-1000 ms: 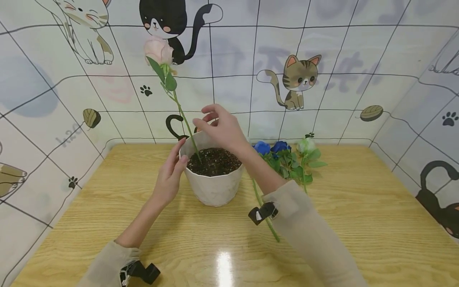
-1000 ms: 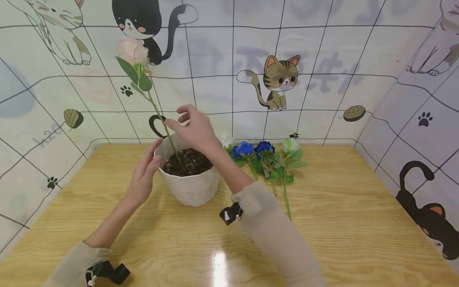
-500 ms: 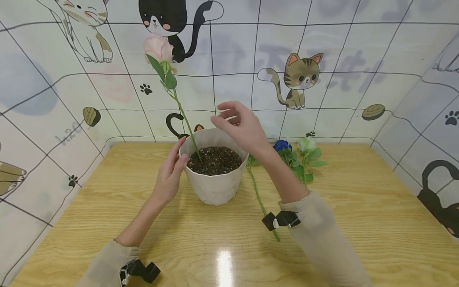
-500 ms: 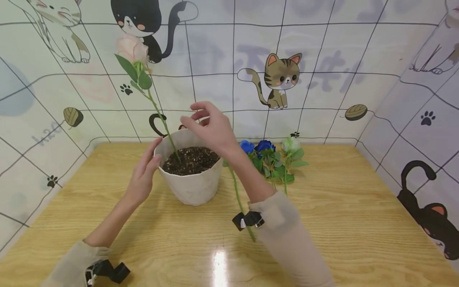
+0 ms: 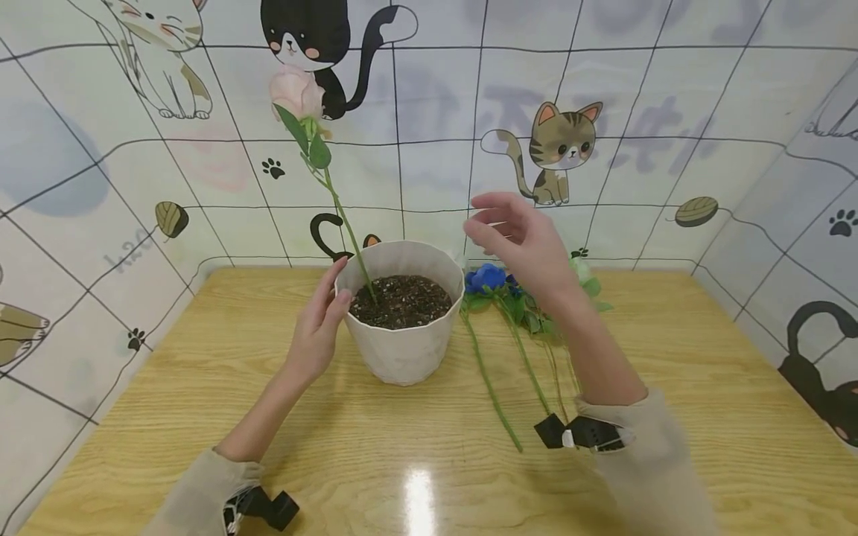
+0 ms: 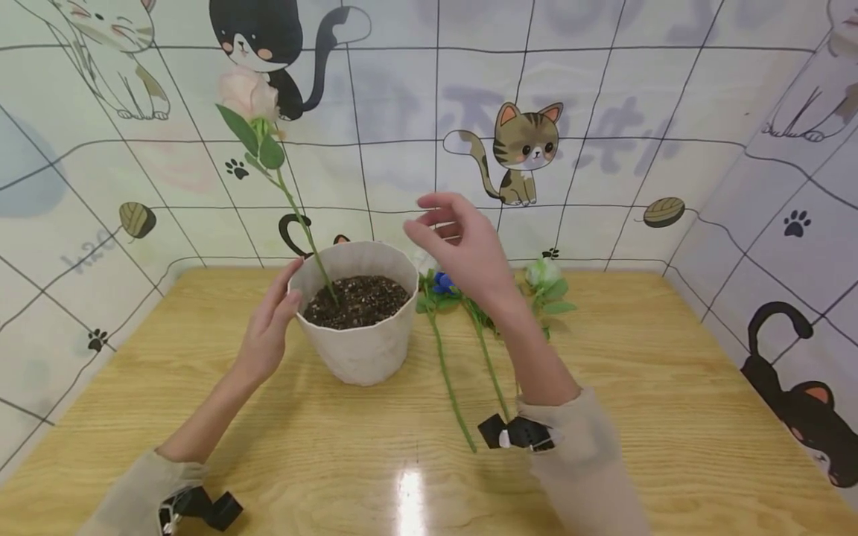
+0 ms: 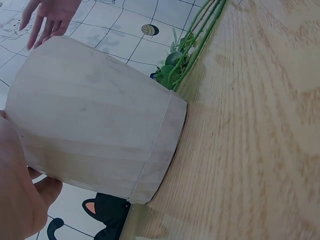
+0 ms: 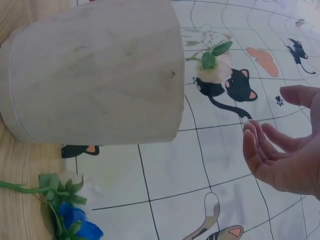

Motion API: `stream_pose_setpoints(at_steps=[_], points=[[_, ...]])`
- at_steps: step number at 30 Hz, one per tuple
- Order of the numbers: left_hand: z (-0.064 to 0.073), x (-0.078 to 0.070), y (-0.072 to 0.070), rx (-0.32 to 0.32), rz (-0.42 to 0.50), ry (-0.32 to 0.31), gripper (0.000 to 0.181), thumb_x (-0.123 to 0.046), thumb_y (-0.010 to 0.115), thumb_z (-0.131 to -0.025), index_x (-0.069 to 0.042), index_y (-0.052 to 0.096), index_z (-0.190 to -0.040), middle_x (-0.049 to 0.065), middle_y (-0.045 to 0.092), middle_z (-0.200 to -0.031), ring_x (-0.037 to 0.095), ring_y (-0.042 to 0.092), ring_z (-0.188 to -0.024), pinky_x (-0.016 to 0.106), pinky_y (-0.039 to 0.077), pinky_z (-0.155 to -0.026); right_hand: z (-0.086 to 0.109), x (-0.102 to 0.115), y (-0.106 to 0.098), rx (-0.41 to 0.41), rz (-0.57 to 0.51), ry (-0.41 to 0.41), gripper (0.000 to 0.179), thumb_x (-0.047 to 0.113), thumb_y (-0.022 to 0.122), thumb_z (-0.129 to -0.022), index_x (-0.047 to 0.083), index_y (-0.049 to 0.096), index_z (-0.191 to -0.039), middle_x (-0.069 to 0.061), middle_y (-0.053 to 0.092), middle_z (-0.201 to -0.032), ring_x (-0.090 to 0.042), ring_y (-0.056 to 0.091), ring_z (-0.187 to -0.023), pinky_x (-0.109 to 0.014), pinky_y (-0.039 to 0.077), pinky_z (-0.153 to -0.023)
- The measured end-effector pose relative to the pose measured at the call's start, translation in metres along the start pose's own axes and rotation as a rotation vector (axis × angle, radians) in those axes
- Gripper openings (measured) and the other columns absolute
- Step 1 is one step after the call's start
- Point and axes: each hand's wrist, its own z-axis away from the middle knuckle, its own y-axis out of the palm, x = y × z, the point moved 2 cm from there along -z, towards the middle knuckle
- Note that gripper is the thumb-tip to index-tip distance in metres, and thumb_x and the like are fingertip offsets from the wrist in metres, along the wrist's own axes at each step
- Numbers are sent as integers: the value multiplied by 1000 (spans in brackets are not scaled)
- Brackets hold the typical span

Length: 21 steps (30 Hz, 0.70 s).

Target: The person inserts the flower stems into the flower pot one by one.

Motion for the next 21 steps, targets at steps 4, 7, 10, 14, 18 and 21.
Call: stream_pose_setpoints(at_steps=[4,7,10,14,18,21], points=[[1,-2,0,2,9,-2,50,-24,42,-109,-21,35,-159,8,39,-158,29,43,-140,48,40,-110,11,-5,-18,-39,18,-8,40,31,65,-100,11,60,-133,-8,65,-116,-21,64,-99,-29,52,-87],[1,-1,0,2,5,-4,51,-24,41,-109,-17,34,-159,8,39,-158,29,43,-140,49,40,-110,17,-11,-30,-57,40,-7,38,31,64,-100,11,60,-132,-8,64,-115,-20,63,-96,-28,51,-85],[1,-1,0,3,3,-6,51,-24,41,-109,-15,34,-159,9,40,-157,29,43,-139,50,40,-110,23,-17,-40,-55,73,9,38,32,63,-101,13,60,-133,-7,64,-116,-19,63,-95,-28,50,-84],[1,-1,0,5,7,-8,51,-23,41,-109,-15,34,-159,9,39,-158,30,43,-140,51,40,-110,31,-26,-51,-48,120,22,38,32,63,-101,14,60,-134,-5,64,-117,-19,63,-95,-26,49,-82],[1,-1,0,4,13,-8,51,-23,41,-109,-16,34,-159,8,38,-158,30,43,-140,50,40,-110,38,-38,-63,-43,148,35,38,31,61,-102,13,58,-135,-6,63,-116,-18,62,-96,-23,50,-81],[1,-1,0,1,15,-5,51,-23,42,-109,-15,34,-159,9,39,-158,30,43,-139,50,40,-110,43,-50,-74,-47,185,57,40,30,60,-103,10,57,-137,-6,63,-115,-15,62,-94,-21,50,-79]])
